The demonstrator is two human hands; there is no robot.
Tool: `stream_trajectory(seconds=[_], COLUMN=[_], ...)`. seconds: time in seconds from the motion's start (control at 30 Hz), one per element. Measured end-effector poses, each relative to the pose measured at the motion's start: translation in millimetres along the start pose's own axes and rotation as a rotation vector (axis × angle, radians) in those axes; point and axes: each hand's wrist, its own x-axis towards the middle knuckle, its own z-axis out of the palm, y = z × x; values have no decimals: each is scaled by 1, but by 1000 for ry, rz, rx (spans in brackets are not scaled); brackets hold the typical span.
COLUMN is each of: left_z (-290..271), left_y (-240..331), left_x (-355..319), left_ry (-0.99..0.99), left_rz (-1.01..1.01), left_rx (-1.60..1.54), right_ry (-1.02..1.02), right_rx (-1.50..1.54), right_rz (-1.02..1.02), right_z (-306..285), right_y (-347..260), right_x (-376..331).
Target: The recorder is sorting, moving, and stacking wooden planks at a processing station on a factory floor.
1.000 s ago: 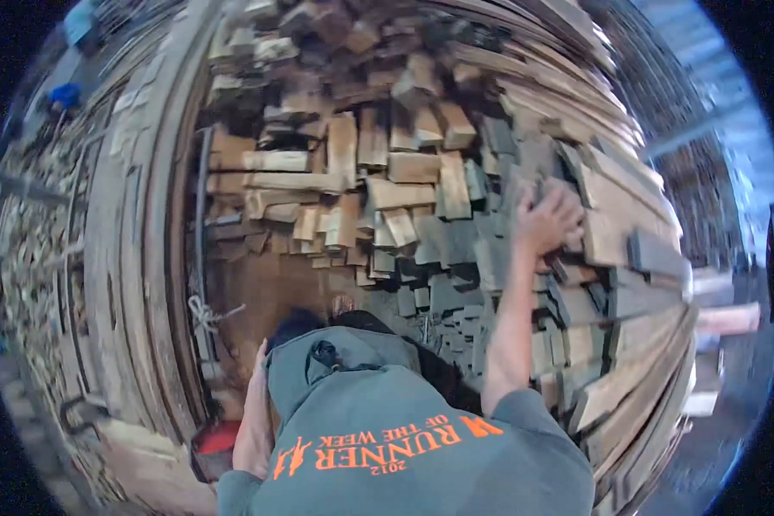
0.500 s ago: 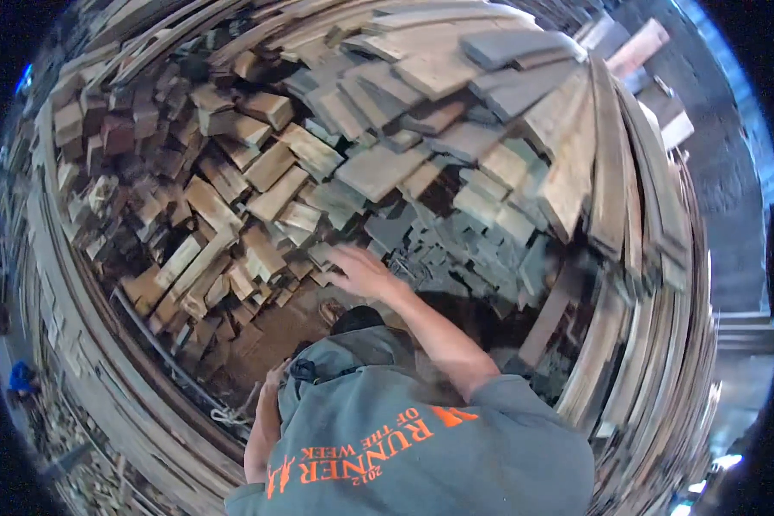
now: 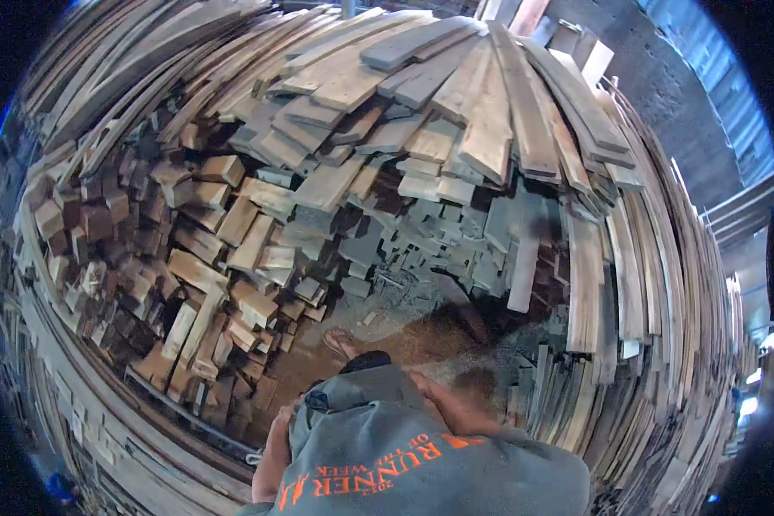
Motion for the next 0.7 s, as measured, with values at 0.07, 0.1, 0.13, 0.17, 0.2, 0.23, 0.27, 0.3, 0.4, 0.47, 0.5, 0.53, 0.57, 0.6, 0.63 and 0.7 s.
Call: stream_trajectory(seconds=[0.07, 0.1, 0.13, 0.17, 0.2, 0.23, 0.27, 0.3, 0.4, 0.47, 0.5, 0.53, 0.57, 0.6, 0.63, 0.7], left_z=[12, -17, -28, -19, -19, -16, -17, -23, 14, 20, 35, 47, 52, 63, 76, 100], left_y=[12, -11, -24, -17, -3, -6, -4, -2, 75, 138, 173, 228, 284, 338, 388, 462], left_x=[8, -6, -16, -11, -3, -3, 0, 4, -1, -15, -11, -22, -40, -58, -73, -80], left_ry=[-26, 30, 75, 58, 52, 131, 127, 218, 317, 457, 427, 384, 369, 341, 311, 271], left_rz=[4, -23, -45, -40, -37, 228, 243, 227, 255, 510, 533, 610, 678, 755, 830, 964], left_rx=[25, 33, 27, 33, 37, -111, -107, 80, 176, 137, 129, 158, 185, 111, 37, 57], right_ry=[503, 474, 342, 555, 757, 871, 980, 1092, 1462, 1506, 1491, 1463, 1360, 1366, 1250, 1124], right_rx=[-232, -205, -90, -43, 4, -102, -212, -248, -619, -770, -926, -1066, -1112, -1119, -1200, -1405], right_rz=[241, 199, 160, 34, -105, -160, -212, -290, -407, -307, -227, -150, -23, -34, 41, 136], right_z=[1, -21, -48, -78, -105, -138, -170, -199, -295, -342, -368, -389, -406, -421, -435, -459], right_y=[-10, -59, -132, -172, -205, -234, -263, -301, -349, -398, -405, -403, -398, -392, -385, -361], right_x=[15, 38, 56, 54, 54, 55, 55, 49, 5, -21, -37, -45, -40, -37, -33, -25])
